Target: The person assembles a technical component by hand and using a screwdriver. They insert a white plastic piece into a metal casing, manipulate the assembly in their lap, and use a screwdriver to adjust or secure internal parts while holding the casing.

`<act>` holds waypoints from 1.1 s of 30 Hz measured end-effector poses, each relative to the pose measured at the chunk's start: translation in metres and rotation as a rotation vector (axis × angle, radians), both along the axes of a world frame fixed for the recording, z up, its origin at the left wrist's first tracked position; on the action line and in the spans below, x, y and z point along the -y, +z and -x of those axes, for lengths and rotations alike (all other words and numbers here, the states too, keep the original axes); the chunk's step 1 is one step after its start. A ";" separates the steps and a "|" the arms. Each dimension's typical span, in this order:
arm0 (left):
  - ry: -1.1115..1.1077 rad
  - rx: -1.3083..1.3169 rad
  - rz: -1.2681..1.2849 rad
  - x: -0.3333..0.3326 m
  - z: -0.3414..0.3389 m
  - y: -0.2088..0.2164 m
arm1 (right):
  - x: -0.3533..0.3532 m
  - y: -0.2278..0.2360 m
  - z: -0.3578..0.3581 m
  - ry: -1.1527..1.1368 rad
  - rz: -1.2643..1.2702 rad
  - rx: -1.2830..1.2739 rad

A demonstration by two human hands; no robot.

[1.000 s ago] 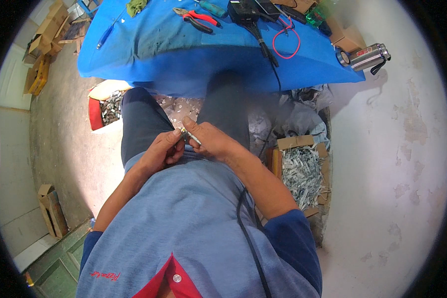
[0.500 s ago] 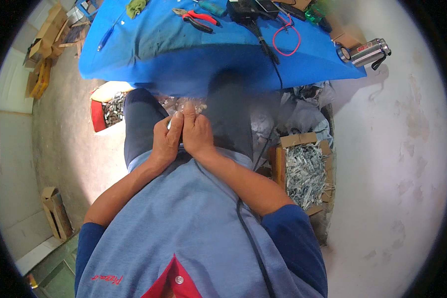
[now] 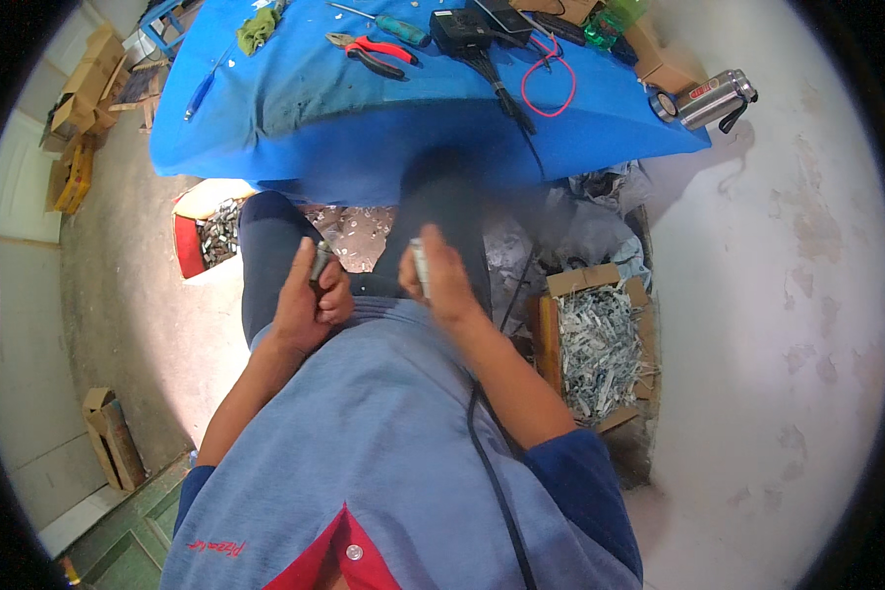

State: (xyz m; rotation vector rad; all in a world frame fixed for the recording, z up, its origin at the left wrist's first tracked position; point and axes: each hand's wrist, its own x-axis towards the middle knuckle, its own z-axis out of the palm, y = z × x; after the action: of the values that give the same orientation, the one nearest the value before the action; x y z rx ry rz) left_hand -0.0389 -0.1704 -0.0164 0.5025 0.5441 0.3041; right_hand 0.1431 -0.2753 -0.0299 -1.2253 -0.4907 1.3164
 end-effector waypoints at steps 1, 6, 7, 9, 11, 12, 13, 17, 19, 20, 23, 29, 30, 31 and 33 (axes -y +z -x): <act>0.024 0.045 0.000 -0.002 0.006 0.000 | 0.014 -0.002 -0.008 -0.092 0.000 0.104; -0.040 0.063 -0.013 0.001 0.015 -0.003 | 0.104 -0.023 -0.085 -0.670 0.159 0.580; -0.039 0.074 -0.026 0.002 0.016 -0.003 | 0.132 -0.039 -0.117 -0.738 0.238 0.754; -0.069 0.085 -0.112 0.003 0.014 -0.004 | 0.196 -0.064 -0.182 -0.889 0.348 0.864; -0.124 0.081 -0.261 0.003 0.012 -0.004 | 0.241 -0.080 -0.235 -0.985 0.733 1.581; -0.121 0.076 -0.262 0.003 0.011 -0.004 | 0.241 -0.078 -0.237 -1.026 0.820 1.589; -0.115 0.070 -0.260 0.004 0.011 -0.003 | 0.241 -0.072 -0.238 -1.062 0.908 1.597; -0.115 0.084 -0.274 0.004 0.008 -0.005 | 0.205 -0.069 -0.235 -0.857 0.563 1.488; -0.129 0.040 -0.320 0.005 0.010 -0.006 | 0.137 -0.045 -0.179 -0.752 0.249 0.807; -0.138 0.020 -0.346 0.005 0.011 -0.005 | 0.108 -0.034 -0.150 -0.669 0.173 0.755; -0.116 -0.044 -0.370 0.006 0.013 -0.003 | 0.039 -0.018 -0.077 -0.372 -0.008 0.636; 0.106 -0.116 -0.070 -0.001 0.017 -0.020 | -0.031 -0.011 -0.009 0.307 0.092 1.197; 0.143 -0.131 -0.063 -0.003 0.021 -0.022 | -0.042 -0.015 -0.008 0.323 0.077 1.277; 0.169 -0.137 -0.034 -0.006 0.024 -0.026 | -0.051 -0.022 -0.012 0.331 0.069 1.359; 0.209 -0.142 0.029 -0.013 0.031 -0.034 | -0.070 -0.056 -0.039 0.354 -0.125 1.612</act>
State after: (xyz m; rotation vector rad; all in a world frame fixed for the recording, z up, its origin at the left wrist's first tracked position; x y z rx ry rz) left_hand -0.0700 -0.1578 -0.0505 0.4413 0.7409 0.4617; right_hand 0.1825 -0.2049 -0.0863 -1.9570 -1.9232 0.2452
